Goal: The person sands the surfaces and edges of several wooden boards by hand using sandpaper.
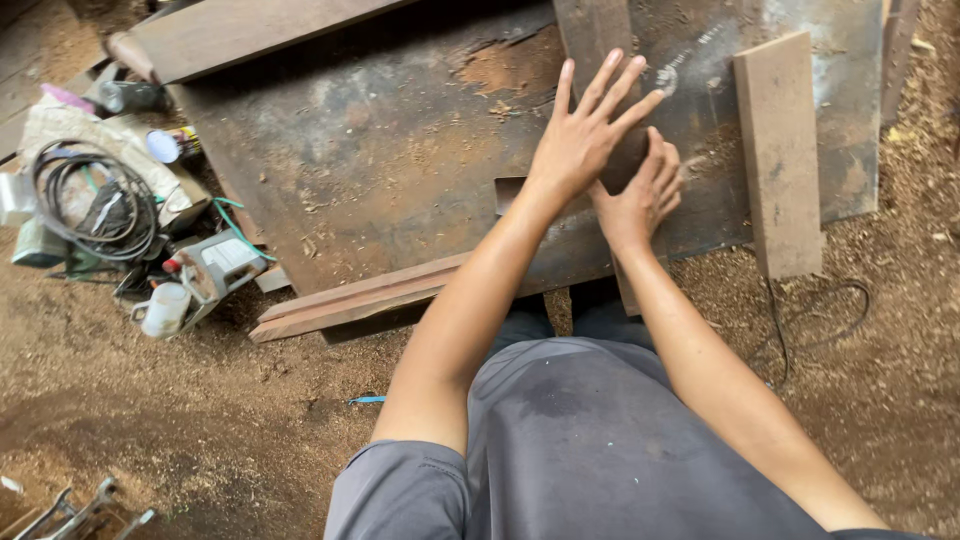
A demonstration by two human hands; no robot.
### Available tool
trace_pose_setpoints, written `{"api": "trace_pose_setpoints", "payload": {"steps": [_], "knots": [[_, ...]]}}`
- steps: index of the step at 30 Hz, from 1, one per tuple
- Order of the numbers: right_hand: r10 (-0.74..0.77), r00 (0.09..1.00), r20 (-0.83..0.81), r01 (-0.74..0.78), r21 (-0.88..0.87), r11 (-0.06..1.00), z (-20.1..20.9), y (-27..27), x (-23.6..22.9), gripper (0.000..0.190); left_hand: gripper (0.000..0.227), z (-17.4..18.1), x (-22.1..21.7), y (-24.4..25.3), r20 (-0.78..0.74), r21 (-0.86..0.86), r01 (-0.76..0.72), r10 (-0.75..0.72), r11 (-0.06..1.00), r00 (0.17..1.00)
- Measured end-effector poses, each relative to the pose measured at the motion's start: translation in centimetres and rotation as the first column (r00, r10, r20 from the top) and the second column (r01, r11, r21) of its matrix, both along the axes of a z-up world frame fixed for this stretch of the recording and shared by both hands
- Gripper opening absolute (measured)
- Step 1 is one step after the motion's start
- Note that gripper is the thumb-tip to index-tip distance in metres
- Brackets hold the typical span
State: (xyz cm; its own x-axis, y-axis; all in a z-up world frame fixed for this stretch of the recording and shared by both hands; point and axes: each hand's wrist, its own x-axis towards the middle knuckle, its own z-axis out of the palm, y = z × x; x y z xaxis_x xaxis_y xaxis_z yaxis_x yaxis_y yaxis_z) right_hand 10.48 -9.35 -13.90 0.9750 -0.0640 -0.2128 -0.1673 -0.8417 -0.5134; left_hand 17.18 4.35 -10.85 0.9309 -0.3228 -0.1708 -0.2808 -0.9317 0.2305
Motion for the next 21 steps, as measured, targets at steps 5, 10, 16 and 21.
{"api": "trace_pose_setpoints", "payload": {"steps": [5,10,16,21], "knots": [[0.316,0.934,0.169,-0.341,0.148,0.928,4.5,-0.5,-1.2,0.081,0.077,6.4,-8.5,3.7,-0.093,-0.256,-0.371,0.359,0.893,0.929],[0.773,0.584,0.247,-0.809,0.255,0.530,8.5,5.4,-5.6,0.080,0.094,11.7,-20.1,10.8,-0.375,-0.041,-0.617,0.560,0.786,0.739],[0.960,0.279,-0.018,-0.960,-0.022,0.279,4.2,12.0,-12.7,0.078,0.087,7.2,-30.4,13.7,-0.299,0.316,-0.688,0.757,0.653,0.581],[0.954,0.290,-0.081,-0.956,0.025,0.292,1.1,11.7,-13.3,0.063,0.070,2.1,-34.0,15.0,-0.038,0.180,-0.654,0.669,0.735,0.742]]}}
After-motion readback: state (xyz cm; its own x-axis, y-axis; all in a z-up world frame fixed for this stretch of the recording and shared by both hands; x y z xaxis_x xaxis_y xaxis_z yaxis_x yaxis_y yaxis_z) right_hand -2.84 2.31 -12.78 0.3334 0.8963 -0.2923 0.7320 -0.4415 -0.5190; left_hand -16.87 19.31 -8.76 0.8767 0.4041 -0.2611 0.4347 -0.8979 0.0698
